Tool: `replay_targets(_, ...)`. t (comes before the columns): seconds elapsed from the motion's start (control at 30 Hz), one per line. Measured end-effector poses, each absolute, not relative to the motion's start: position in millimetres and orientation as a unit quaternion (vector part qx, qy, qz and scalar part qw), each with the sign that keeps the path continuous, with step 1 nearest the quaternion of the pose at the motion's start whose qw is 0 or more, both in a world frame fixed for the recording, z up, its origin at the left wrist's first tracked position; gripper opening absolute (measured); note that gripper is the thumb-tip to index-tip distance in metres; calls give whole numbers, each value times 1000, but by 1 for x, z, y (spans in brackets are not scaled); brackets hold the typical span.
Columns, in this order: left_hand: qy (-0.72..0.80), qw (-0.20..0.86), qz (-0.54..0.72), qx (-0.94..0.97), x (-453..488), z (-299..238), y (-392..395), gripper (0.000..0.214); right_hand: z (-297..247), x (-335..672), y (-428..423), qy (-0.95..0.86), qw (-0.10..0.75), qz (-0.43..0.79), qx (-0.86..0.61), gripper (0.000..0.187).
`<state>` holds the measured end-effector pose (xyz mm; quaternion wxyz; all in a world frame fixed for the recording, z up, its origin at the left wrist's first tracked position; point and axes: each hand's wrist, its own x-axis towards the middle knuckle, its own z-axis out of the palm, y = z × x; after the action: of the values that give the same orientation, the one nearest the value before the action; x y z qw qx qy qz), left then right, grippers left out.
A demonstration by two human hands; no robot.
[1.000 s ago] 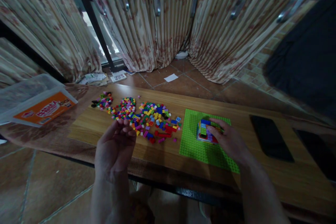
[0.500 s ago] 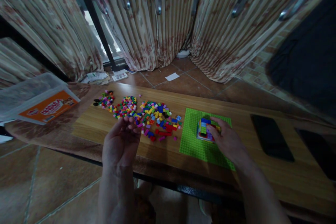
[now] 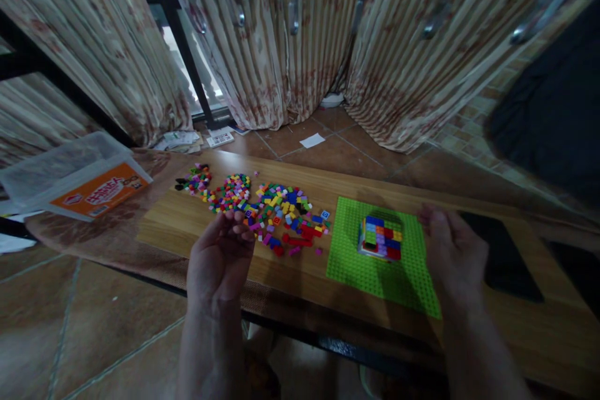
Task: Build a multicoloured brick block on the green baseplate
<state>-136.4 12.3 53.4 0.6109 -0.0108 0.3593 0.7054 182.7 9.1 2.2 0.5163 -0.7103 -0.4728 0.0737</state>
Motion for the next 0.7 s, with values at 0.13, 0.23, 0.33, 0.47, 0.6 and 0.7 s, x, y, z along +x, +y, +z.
replay_targets(0.13, 350, 614, 707, -14, -137, 54, 11, 24, 14, 151, 5, -466, 589, 40, -659, 32)
replay_targets(0.23, 345, 618, 706, -16, -137, 53, 10, 23, 18, 116, 1, -518, 579, 80, -624, 22)
replay_targets(0.33, 342, 619, 707, -26, -138, 53, 9, 23, 14, 82, 0, -610, 532, 123, -575, 17)
replay_targets(0.47, 333, 618, 711, -40, -141, 55, 7, 23, 3, 51, 4, -694, 448, 176, -535, 19)
replay_targets(0.6, 327, 619, 713, -47, -146, 56, 6, 24, -9, 35, 12, -732, 383, 166, -538, 22)
replay_targets(0.7, 321, 619, 715, -56, -151, 56, 6, 25, -14, 27, 24, -766, 343, 143, -524, 27)
